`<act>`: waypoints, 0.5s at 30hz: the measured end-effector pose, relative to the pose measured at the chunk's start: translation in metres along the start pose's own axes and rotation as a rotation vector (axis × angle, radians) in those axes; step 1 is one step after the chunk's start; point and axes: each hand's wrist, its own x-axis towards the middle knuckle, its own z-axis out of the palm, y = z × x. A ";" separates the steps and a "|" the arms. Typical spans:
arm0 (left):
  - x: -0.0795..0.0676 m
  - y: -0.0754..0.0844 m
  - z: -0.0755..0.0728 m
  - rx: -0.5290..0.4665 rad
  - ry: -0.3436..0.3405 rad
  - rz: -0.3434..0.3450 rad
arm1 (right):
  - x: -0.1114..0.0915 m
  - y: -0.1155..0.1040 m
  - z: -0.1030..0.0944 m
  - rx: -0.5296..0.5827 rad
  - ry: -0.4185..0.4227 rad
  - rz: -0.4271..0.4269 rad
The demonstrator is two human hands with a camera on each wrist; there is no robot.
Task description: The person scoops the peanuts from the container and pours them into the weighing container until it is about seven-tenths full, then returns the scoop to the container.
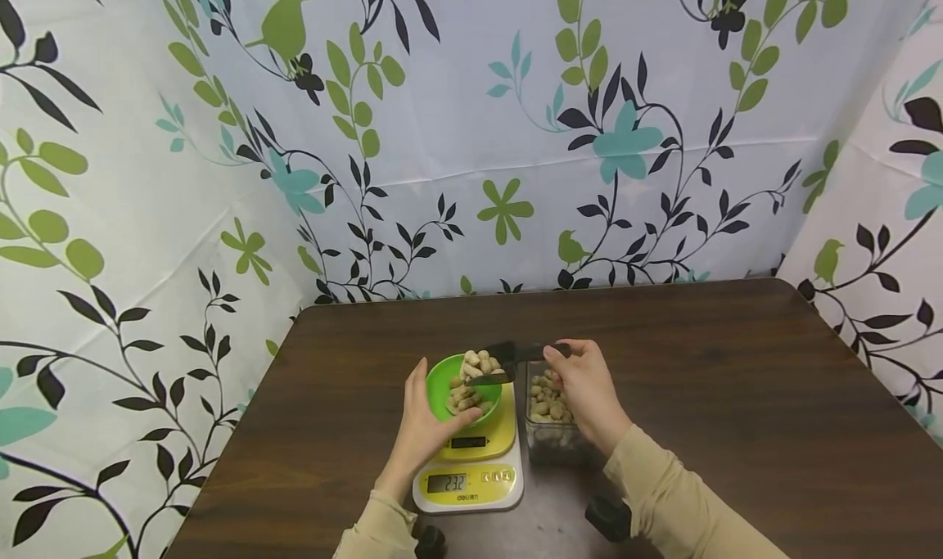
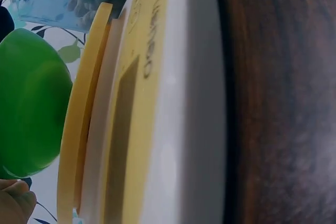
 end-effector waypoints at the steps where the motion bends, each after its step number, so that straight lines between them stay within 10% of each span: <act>1: 0.000 0.000 0.000 -0.002 -0.002 -0.007 | 0.001 0.000 0.001 -0.015 0.000 -0.002; 15: -0.003 -0.003 0.003 0.021 -0.016 -0.013 | -0.007 -0.003 0.011 -0.418 0.054 -0.143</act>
